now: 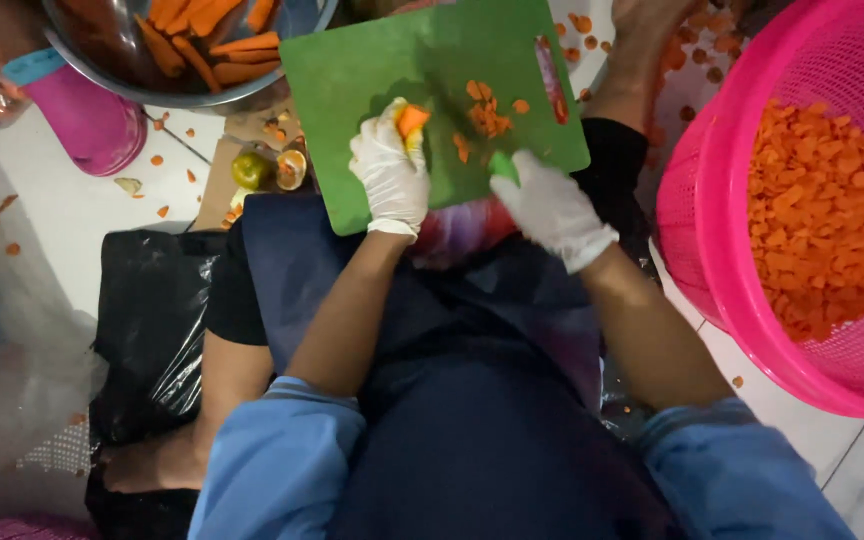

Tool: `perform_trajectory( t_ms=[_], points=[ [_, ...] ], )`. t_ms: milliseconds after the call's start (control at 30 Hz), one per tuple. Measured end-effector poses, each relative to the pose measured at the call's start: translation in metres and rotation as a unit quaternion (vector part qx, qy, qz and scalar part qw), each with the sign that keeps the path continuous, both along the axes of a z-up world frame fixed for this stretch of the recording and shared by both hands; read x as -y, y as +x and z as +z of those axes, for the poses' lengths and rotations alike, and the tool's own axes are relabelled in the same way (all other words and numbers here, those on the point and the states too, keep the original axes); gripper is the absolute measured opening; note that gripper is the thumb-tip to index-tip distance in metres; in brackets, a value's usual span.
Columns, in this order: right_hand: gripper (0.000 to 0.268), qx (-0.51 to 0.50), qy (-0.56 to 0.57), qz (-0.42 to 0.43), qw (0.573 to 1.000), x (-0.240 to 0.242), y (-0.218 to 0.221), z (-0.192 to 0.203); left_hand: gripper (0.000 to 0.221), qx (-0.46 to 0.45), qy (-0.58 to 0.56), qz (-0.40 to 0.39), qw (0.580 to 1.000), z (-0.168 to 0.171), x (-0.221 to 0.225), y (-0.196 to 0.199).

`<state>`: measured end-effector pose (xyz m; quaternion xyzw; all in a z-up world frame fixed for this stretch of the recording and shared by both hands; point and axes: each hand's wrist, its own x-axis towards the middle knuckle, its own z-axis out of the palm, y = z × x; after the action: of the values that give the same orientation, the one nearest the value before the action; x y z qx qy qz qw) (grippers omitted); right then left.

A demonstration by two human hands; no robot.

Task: Slicing carrots into small pieces on a cutting board using a knife while sitting on the floor.

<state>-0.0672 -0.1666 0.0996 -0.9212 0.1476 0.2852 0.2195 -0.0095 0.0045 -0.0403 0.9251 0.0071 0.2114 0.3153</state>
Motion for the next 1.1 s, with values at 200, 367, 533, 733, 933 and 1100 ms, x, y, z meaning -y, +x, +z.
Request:
perform_trajectory(
  t_ms=[200,367,533,733,933,1100],
  points=[
    [0.049,-0.031,0.014,-0.012,0.999,0.009,-0.01,-0.012,0.047,-0.006,0.004,-0.003,1.0,0.009,-0.009,0.001],
    [0.049,0.028,0.007,-0.03,0.999,0.046,0.015,-0.051,0.053,-0.034,0.12,-0.073,0.989,0.005,0.012,0.006],
    [0.045,0.066,0.002,-0.038,0.997,0.01,-0.013,-0.026,0.045,-0.034,0.201,-0.108,0.973,-0.011,0.018,0.012],
    [0.039,0.125,0.004,-0.002,0.992,0.0,-0.028,-0.036,0.049,-0.058,0.225,-0.111,0.966,-0.003,0.017,0.01],
    [0.034,0.108,-0.053,0.019,0.993,-0.01,-0.017,-0.046,0.048,-0.074,0.234,-0.112,0.963,-0.002,0.017,0.01],
    [0.041,0.059,-0.021,0.036,0.997,-0.004,0.016,-0.062,0.046,-0.087,0.203,-0.137,0.966,0.0,0.014,0.012]
  ],
)
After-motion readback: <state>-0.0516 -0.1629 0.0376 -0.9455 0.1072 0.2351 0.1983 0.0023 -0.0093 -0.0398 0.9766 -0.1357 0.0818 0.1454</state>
